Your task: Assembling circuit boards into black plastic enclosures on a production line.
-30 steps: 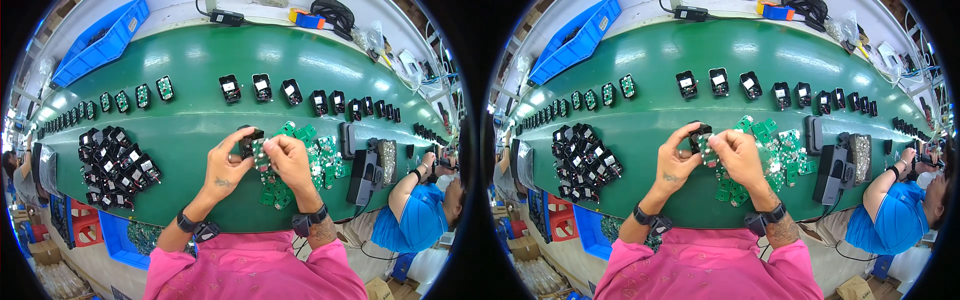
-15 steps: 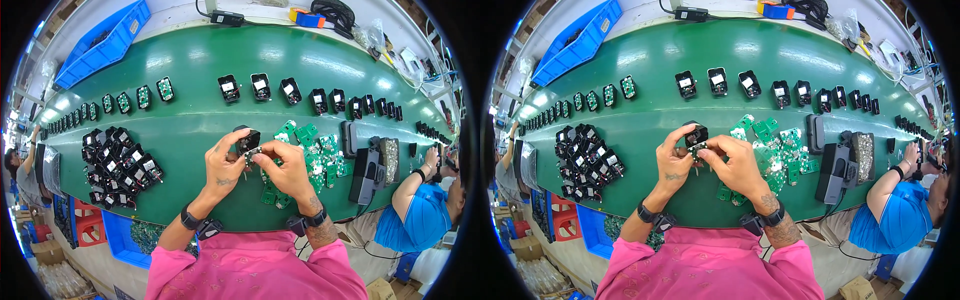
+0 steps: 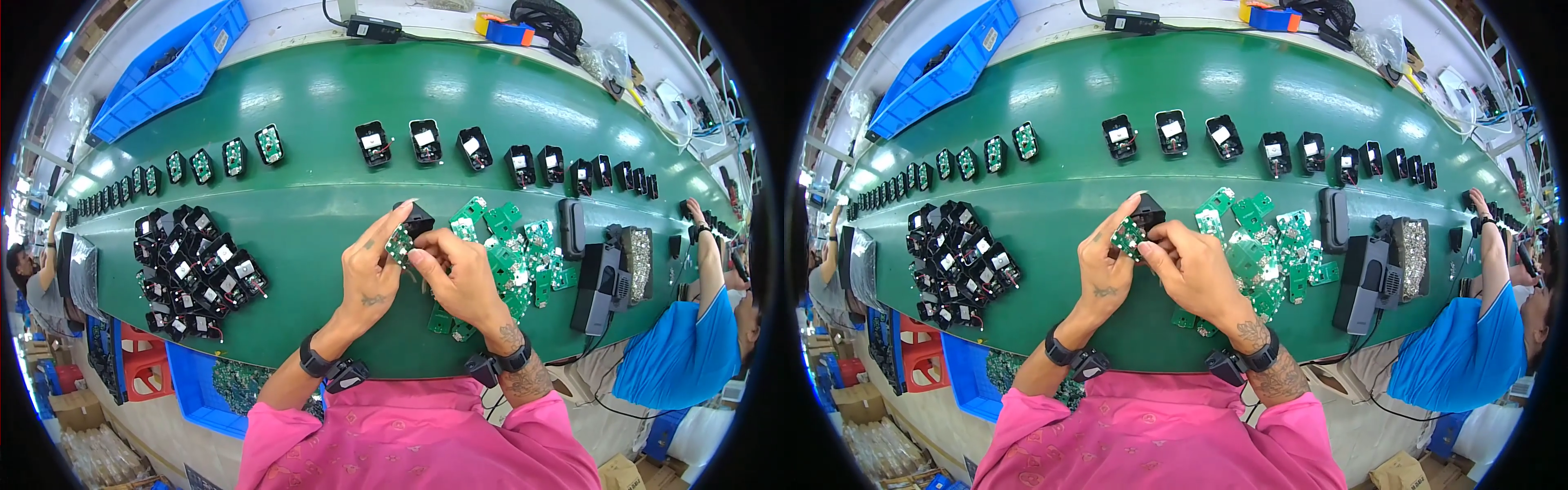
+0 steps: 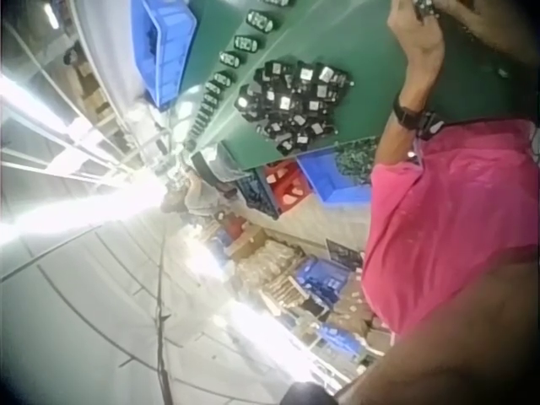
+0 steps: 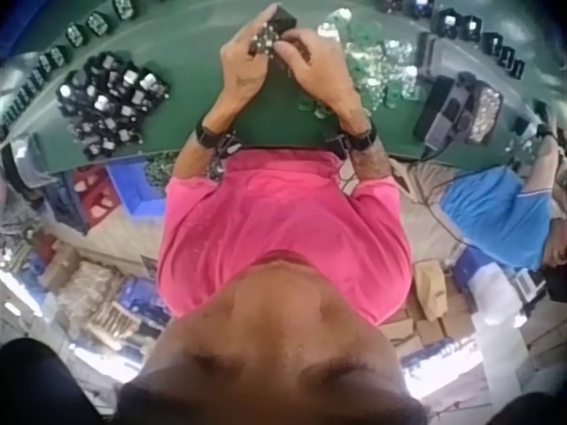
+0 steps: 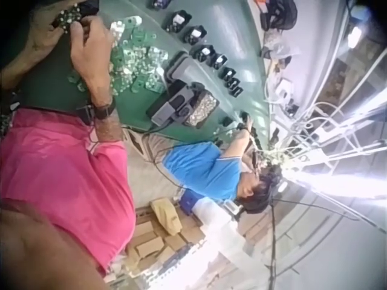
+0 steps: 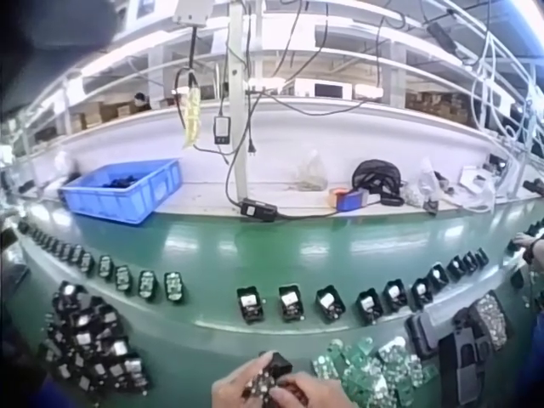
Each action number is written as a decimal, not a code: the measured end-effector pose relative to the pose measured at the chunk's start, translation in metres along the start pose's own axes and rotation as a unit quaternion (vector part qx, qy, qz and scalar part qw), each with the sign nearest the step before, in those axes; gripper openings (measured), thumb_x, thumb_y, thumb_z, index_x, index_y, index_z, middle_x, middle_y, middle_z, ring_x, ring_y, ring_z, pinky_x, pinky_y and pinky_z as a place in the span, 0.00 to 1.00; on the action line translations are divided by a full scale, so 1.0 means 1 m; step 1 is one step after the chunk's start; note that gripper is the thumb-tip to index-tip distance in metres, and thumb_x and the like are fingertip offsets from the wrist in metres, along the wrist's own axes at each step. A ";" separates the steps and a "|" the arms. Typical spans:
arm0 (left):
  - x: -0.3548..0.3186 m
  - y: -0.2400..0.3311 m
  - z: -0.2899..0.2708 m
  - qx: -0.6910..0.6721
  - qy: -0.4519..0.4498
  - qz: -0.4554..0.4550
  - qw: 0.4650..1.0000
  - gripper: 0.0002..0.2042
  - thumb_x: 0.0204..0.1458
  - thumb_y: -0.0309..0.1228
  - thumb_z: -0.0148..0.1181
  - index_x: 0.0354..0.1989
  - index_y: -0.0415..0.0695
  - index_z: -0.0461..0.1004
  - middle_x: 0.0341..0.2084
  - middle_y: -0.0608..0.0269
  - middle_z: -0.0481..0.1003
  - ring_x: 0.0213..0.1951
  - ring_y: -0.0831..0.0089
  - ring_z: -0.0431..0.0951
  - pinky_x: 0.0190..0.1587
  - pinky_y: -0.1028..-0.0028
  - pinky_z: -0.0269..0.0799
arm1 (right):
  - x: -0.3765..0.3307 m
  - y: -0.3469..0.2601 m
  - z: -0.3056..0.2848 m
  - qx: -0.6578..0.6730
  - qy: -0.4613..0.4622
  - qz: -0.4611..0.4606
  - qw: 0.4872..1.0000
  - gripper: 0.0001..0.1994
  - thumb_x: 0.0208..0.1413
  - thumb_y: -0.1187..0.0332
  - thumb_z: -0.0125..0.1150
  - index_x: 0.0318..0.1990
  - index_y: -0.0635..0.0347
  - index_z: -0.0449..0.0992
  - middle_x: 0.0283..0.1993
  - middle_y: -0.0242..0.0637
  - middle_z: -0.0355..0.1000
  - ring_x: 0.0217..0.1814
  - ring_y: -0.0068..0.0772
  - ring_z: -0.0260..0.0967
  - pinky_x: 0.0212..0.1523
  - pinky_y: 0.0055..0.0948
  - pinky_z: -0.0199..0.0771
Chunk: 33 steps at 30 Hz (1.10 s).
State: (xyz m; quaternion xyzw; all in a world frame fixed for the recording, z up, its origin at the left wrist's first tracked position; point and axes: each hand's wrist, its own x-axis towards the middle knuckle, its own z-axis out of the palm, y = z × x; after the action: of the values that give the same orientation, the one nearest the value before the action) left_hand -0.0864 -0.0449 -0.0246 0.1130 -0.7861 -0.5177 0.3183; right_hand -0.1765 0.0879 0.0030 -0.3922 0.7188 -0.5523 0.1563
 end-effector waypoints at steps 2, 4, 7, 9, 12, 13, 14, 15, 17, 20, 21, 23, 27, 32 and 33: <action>0.001 0.000 0.001 0.011 0.004 0.025 1.000 0.31 0.46 0.10 0.50 0.62 0.47 0.72 0.52 0.44 0.75 0.46 0.54 0.81 0.45 0.68 0.77 | 0.000 0.001 0.000 -0.036 -0.010 -0.031 0.999 0.07 0.59 0.71 0.62 0.38 0.67 0.74 0.27 0.40 0.76 0.24 0.28 0.73 0.27 0.25 0.72; 0.001 0.000 0.001 0.073 -0.006 0.077 0.994 0.33 0.45 0.09 0.49 0.62 0.47 0.71 0.52 0.42 0.75 0.46 0.53 0.81 0.45 0.68 0.77 | -0.001 0.005 0.000 -0.023 -0.018 -0.027 0.999 0.07 0.59 0.71 0.62 0.37 0.66 0.73 0.27 0.40 0.76 0.24 0.29 0.73 0.26 0.26 0.71; 0.001 0.003 -0.001 0.053 -0.015 0.059 0.997 0.33 0.44 0.09 0.48 0.62 0.46 0.71 0.53 0.40 0.74 0.47 0.49 0.81 0.44 0.67 0.77 | 0.000 0.003 -0.006 -0.012 -0.054 -0.003 0.998 0.07 0.59 0.70 0.62 0.36 0.66 0.73 0.25 0.40 0.75 0.22 0.29 0.72 0.24 0.27 0.69; 0.001 0.001 -0.001 0.048 -0.015 0.054 0.997 0.33 0.44 0.09 0.48 0.62 0.45 0.71 0.52 0.40 0.75 0.45 0.53 0.82 0.44 0.68 0.77 | 0.001 0.003 -0.008 -0.014 -0.081 0.018 0.996 0.07 0.59 0.70 0.62 0.35 0.66 0.73 0.23 0.38 0.74 0.21 0.28 0.72 0.23 0.27 0.68; -0.002 -0.001 -0.003 0.020 -0.019 0.000 1.000 0.31 0.47 0.10 0.49 0.62 0.43 0.70 0.50 0.43 0.76 0.41 0.63 0.83 0.42 0.71 0.78 | 0.002 0.004 -0.008 -0.026 -0.067 -0.013 0.997 0.08 0.58 0.70 0.63 0.32 0.65 0.74 0.20 0.36 0.72 0.18 0.27 0.68 0.21 0.26 0.65; -0.002 0.000 -0.003 -0.004 -0.025 -0.049 0.998 0.29 0.49 0.10 0.49 0.62 0.42 0.70 0.49 0.46 0.76 0.40 0.68 0.83 0.41 0.73 0.79 | 0.002 0.006 -0.005 -0.021 -0.029 -0.025 0.999 0.08 0.58 0.69 0.63 0.31 0.65 0.74 0.19 0.35 0.71 0.18 0.24 0.66 0.20 0.25 0.64; -0.001 0.003 -0.001 -0.004 -0.025 -0.049 0.998 0.29 0.49 0.10 0.49 0.62 0.42 0.70 0.49 0.46 0.76 0.40 0.68 0.83 0.41 0.73 0.79 | 0.002 0.008 -0.003 -0.016 0.009 -0.037 0.999 0.09 0.58 0.69 0.64 0.30 0.65 0.74 0.19 0.34 0.71 0.17 0.22 0.65 0.20 0.24 0.62; 0.000 0.008 0.002 -0.067 0.000 -0.069 0.995 0.27 0.52 0.11 0.49 0.62 0.42 0.69 0.48 0.49 0.76 0.39 0.71 0.82 0.40 0.74 0.80 | 0.001 0.009 -0.002 -0.016 0.009 -0.036 0.999 0.09 0.58 0.69 0.64 0.30 0.65 0.74 0.19 0.34 0.71 0.17 0.22 0.65 0.20 0.24 0.62; 0.001 0.013 0.000 -0.146 0.009 -0.107 0.984 0.24 0.56 0.13 0.48 0.62 0.41 0.68 0.51 0.52 0.74 0.39 0.72 0.82 0.39 0.73 0.84 | 0.001 0.010 0.000 -0.010 0.027 0.025 0.999 0.10 0.59 0.68 0.64 0.29 0.66 0.76 0.18 0.31 0.70 0.18 0.16 0.63 0.19 0.22 0.60; 0.002 0.007 -0.001 -0.168 -0.010 -0.095 0.981 0.25 0.55 0.14 0.49 0.63 0.41 0.66 0.52 0.51 0.73 0.37 0.72 0.82 0.37 0.74 0.84 | 0.001 0.011 -0.001 0.041 0.016 0.087 0.995 0.12 0.59 0.67 0.65 0.28 0.66 0.76 0.17 0.28 0.70 0.19 0.12 0.62 0.19 0.21 0.58; 0.002 0.007 -0.001 -0.168 -0.010 -0.094 0.981 0.25 0.55 0.14 0.49 0.63 0.41 0.66 0.52 0.51 0.73 0.37 0.72 0.82 0.37 0.74 0.84 | 0.002 0.011 -0.001 0.041 0.016 0.086 0.995 0.12 0.59 0.67 0.65 0.28 0.66 0.76 0.17 0.28 0.70 0.19 0.12 0.62 0.19 0.21 0.58; 0.003 0.010 -0.003 -0.240 -0.044 -0.115 0.963 0.23 0.57 0.17 0.52 0.64 0.41 0.64 0.53 0.49 0.72 0.35 0.71 0.83 0.34 0.76 0.83 | 0.003 0.010 -0.002 0.027 0.038 0.106 0.993 0.13 0.58 0.66 0.66 0.27 0.66 0.77 0.17 0.26 0.69 0.19 0.11 0.61 0.18 0.20 0.56; 0.004 0.010 -0.004 -0.181 -0.041 -0.136 0.973 0.20 0.60 0.22 0.53 0.62 0.41 0.65 0.50 0.48 0.73 0.32 0.70 0.83 0.28 0.79 0.81 | 0.002 0.011 -0.001 0.020 0.020 0.102 0.994 0.14 0.58 0.65 0.67 0.25 0.66 0.77 0.15 0.27 0.68 0.18 0.11 0.60 0.18 0.20 0.55; 0.002 0.010 -0.003 -0.199 -0.031 -0.191 0.961 0.16 0.64 0.27 0.51 0.58 0.39 0.65 0.42 0.50 0.76 0.23 0.73 0.81 0.19 0.81 0.74 | 0.002 0.011 0.003 -0.034 0.038 0.070 0.996 0.15 0.57 0.68 0.65 0.48 0.67 0.75 0.23 0.33 0.69 0.21 0.16 0.63 0.21 0.23 0.61; 0.002 0.008 -0.002 -0.200 -0.032 -0.191 0.961 0.16 0.64 0.27 0.51 0.58 0.39 0.65 0.42 0.50 0.76 0.23 0.73 0.81 0.19 0.81 0.74 | 0.002 0.012 0.004 -0.035 0.038 0.070 0.996 0.15 0.57 0.68 0.65 0.48 0.67 0.75 0.23 0.33 0.69 0.21 0.16 0.63 0.21 0.23 0.61</action>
State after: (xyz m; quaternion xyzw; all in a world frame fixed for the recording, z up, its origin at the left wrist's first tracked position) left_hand -0.0856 -0.0436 -0.0162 0.1785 -0.6403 -0.7186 0.2044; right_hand -0.1804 0.0846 -0.0090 -0.3243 0.7688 -0.5294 0.1533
